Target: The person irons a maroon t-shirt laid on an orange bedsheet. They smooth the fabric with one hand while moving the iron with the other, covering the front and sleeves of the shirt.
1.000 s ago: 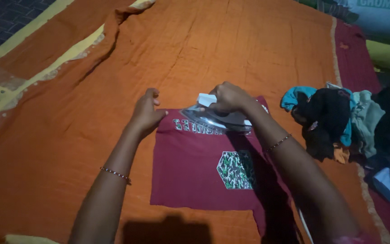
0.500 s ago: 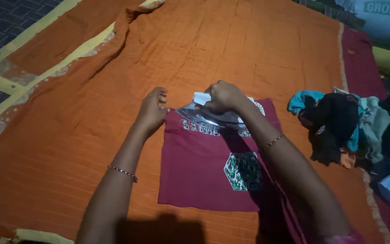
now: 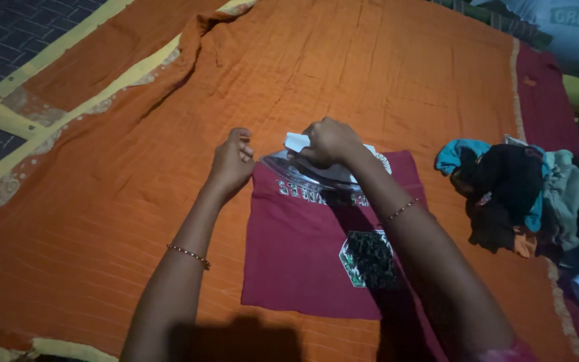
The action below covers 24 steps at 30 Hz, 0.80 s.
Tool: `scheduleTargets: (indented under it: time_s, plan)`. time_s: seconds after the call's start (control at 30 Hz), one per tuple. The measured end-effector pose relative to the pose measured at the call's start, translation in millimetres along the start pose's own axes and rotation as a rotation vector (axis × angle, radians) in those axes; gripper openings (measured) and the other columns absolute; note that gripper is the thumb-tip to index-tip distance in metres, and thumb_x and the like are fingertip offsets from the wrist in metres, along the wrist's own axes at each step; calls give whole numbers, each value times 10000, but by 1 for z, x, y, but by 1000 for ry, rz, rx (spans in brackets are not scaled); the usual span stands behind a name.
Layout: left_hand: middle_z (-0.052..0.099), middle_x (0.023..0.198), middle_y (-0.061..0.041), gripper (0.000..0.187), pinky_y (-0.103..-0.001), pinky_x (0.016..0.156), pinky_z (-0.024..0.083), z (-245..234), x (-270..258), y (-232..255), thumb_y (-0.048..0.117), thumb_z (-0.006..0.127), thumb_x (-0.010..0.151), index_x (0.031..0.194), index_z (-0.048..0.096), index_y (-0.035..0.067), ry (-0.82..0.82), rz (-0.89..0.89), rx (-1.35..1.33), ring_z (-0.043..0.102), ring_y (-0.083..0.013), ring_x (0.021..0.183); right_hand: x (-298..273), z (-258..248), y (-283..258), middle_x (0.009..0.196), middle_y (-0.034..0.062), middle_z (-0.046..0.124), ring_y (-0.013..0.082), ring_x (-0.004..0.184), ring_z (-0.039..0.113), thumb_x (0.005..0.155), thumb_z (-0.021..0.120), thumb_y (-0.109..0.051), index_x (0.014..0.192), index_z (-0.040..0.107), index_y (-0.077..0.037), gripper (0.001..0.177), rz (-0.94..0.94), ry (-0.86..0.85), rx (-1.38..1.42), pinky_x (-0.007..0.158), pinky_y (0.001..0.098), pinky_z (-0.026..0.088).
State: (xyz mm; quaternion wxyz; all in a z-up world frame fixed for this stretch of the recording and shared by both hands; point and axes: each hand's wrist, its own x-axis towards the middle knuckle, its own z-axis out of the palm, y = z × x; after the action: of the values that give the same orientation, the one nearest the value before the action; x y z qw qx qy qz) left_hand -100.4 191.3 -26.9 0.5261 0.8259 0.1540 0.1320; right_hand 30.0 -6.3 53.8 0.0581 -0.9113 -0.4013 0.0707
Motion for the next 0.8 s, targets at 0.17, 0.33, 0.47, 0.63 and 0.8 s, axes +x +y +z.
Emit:
scheduleTargets:
  time_s: [0.17,0.33,0.47,0.63,0.8]
  plan:
    - [634,954,-69,553,-303,755,564,-1,5,-10,-69,670,803,1324,521,42,36,14,-28,639,-147,826,6,9,26,859,176,756,351,746,734,741,776,-540,997,796,-110,500,-126,78,81,698,454,580]
    - [669,953,-69,532,-302,763,578,0,12,-21,-34,705,820,1312,521,50,47,-5,-40,680,-151,833,-2,2,32,802,170,756,331,694,731,773,761,-528,896,796,-103,444,-197,-12,153,668,436,574]
    - [668,943,-78,565,-305,761,581,1,15,-28,-36,734,791,1305,515,54,61,-7,-53,679,-160,825,-8,4,16,788,187,743,367,715,710,769,759,-546,896,812,-146,423,-174,-47,51,670,467,555]
    - [674,969,-82,546,-307,763,586,3,13,-27,-36,730,804,1301,520,51,59,15,-54,691,-163,851,-4,3,3,849,166,751,393,791,705,792,737,-631,926,809,-169,486,-164,7,-79,699,498,563]
    - [693,1049,-146,425,-384,677,592,-8,-7,3,94,701,863,1250,544,17,45,-97,49,717,-226,775,-5,-5,-12,858,170,749,392,822,711,745,747,-655,974,804,-193,519,-21,13,-19,735,503,566]
